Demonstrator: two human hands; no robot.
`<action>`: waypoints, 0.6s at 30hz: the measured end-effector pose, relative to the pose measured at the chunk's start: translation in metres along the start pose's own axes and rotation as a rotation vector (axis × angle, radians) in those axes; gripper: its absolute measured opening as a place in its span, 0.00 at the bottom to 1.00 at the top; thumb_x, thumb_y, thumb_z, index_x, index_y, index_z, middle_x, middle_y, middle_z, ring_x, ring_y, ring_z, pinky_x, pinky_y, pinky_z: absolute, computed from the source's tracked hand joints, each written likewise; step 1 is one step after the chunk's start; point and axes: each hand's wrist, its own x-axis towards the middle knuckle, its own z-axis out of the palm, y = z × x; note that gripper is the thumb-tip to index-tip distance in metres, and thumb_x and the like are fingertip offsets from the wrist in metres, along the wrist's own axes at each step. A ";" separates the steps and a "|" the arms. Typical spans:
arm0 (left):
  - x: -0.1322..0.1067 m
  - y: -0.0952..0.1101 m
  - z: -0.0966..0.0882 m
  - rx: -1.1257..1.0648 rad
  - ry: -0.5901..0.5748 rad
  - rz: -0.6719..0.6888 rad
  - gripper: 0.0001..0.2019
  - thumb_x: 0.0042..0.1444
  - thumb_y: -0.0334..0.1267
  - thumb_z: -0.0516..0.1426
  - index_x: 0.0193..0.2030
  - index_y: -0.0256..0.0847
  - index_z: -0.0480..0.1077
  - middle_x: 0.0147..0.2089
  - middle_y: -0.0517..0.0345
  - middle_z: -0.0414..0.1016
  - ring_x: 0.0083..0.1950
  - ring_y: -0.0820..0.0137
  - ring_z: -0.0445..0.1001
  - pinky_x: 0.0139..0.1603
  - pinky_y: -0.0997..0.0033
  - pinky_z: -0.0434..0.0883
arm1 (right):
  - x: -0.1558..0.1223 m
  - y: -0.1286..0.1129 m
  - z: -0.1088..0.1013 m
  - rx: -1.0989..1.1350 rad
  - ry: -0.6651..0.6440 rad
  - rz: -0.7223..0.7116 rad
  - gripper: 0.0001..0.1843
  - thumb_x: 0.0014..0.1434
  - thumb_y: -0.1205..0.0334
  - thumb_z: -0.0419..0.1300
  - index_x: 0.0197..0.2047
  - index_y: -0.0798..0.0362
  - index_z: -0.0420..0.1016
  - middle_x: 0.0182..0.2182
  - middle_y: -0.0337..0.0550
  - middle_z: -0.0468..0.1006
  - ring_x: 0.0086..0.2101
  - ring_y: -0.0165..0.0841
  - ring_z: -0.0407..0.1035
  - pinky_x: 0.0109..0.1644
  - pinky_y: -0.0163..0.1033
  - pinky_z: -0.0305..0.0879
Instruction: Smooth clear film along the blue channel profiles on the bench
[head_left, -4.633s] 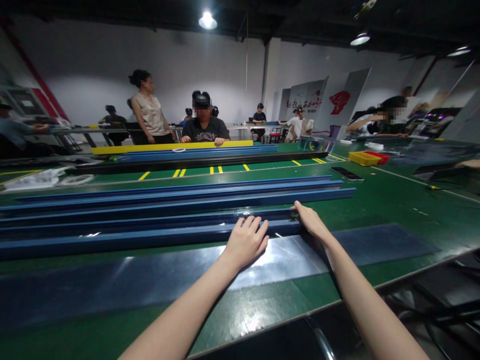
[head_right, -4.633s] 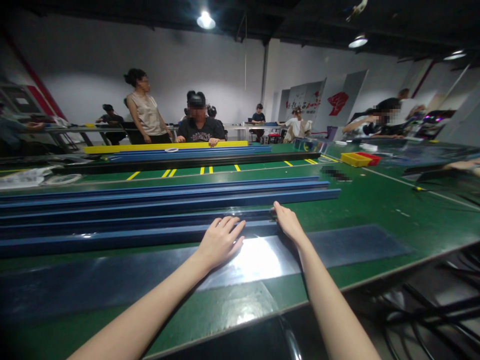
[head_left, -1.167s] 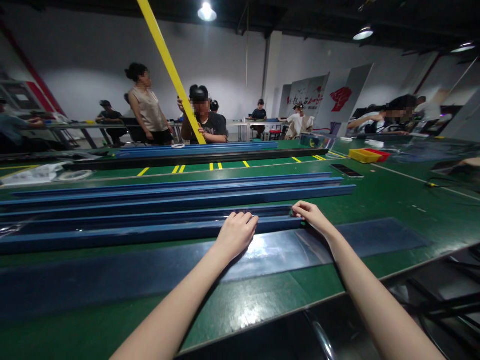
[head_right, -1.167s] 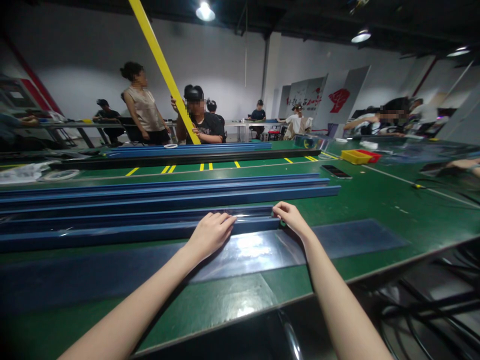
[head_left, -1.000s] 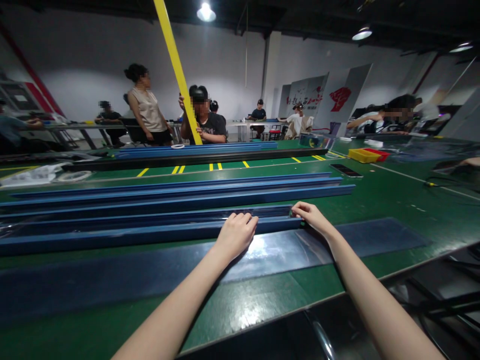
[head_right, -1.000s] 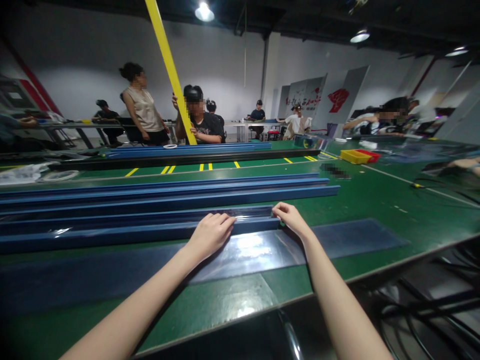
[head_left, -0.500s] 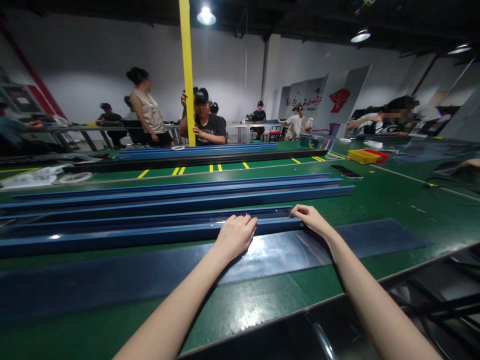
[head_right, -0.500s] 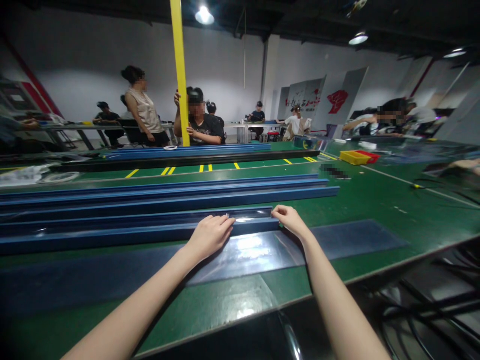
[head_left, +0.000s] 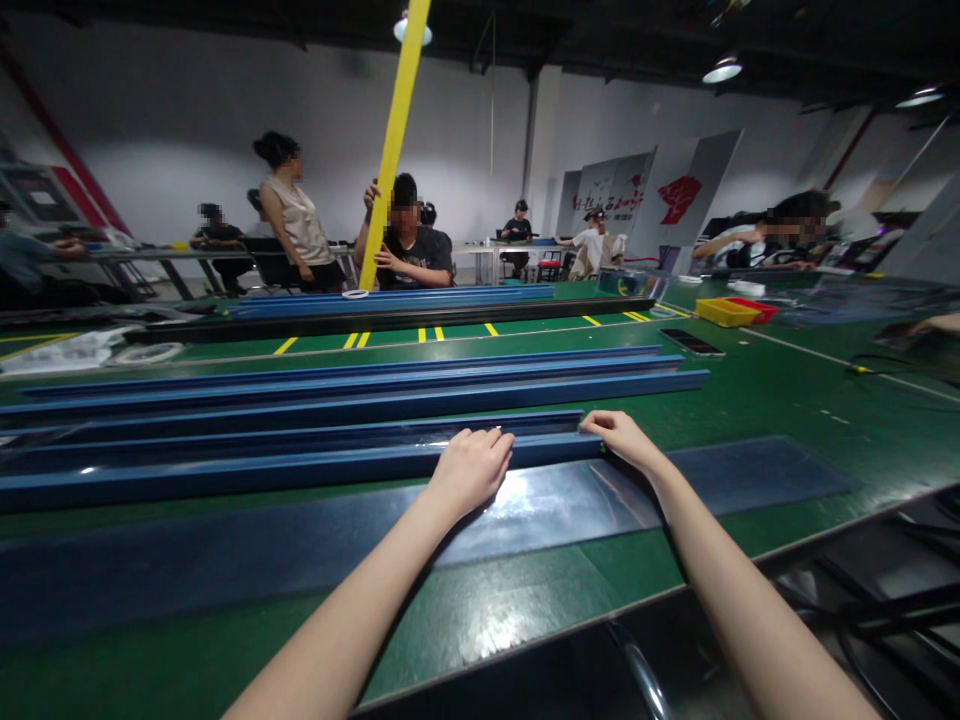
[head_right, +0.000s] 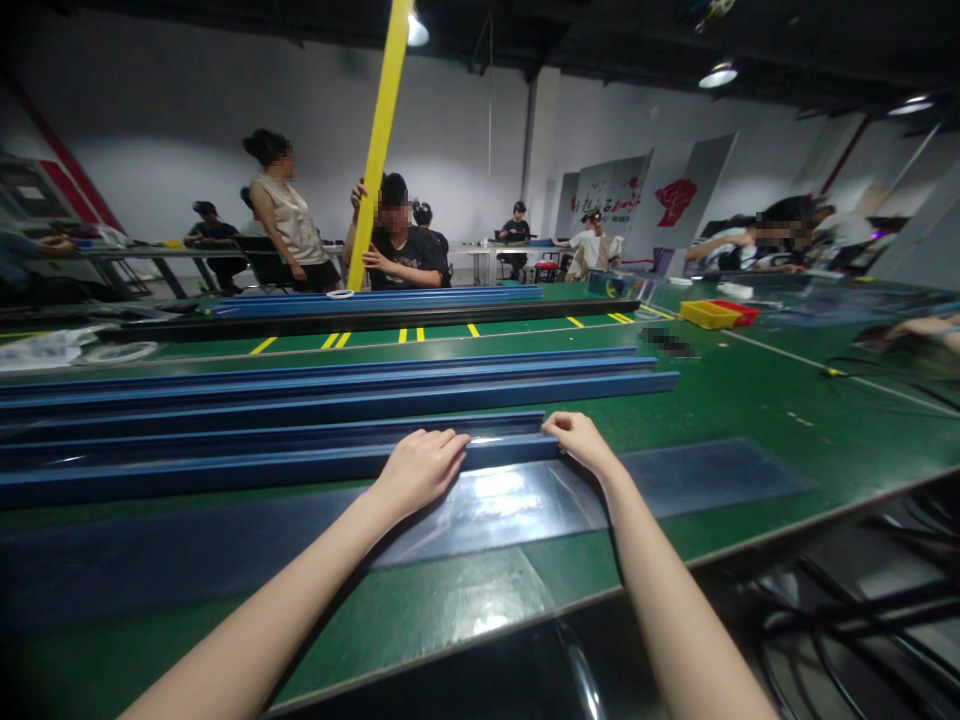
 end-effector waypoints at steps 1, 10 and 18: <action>0.000 0.000 0.000 0.001 0.002 -0.001 0.10 0.59 0.35 0.45 0.42 0.39 0.65 0.36 0.56 0.71 0.36 0.69 0.70 0.35 0.69 0.62 | 0.000 0.000 0.000 -0.006 -0.005 0.001 0.13 0.45 0.52 0.54 0.21 0.54 0.67 0.19 0.37 0.66 0.22 0.28 0.60 0.25 0.33 0.58; 0.001 -0.002 0.004 0.018 -0.018 0.001 0.10 0.59 0.35 0.45 0.40 0.39 0.65 0.36 0.55 0.72 0.37 0.68 0.71 0.35 0.69 0.63 | 0.001 0.003 -0.001 -0.085 -0.013 -0.032 0.13 0.46 0.53 0.53 0.20 0.53 0.67 0.20 0.38 0.68 0.24 0.29 0.61 0.28 0.33 0.56; 0.001 -0.001 0.003 0.004 -0.022 -0.003 0.09 0.59 0.35 0.45 0.40 0.39 0.65 0.35 0.55 0.71 0.36 0.69 0.71 0.35 0.69 0.62 | 0.002 0.005 -0.001 -0.088 -0.011 -0.036 0.13 0.45 0.53 0.52 0.20 0.53 0.68 0.20 0.39 0.70 0.26 0.31 0.63 0.30 0.34 0.57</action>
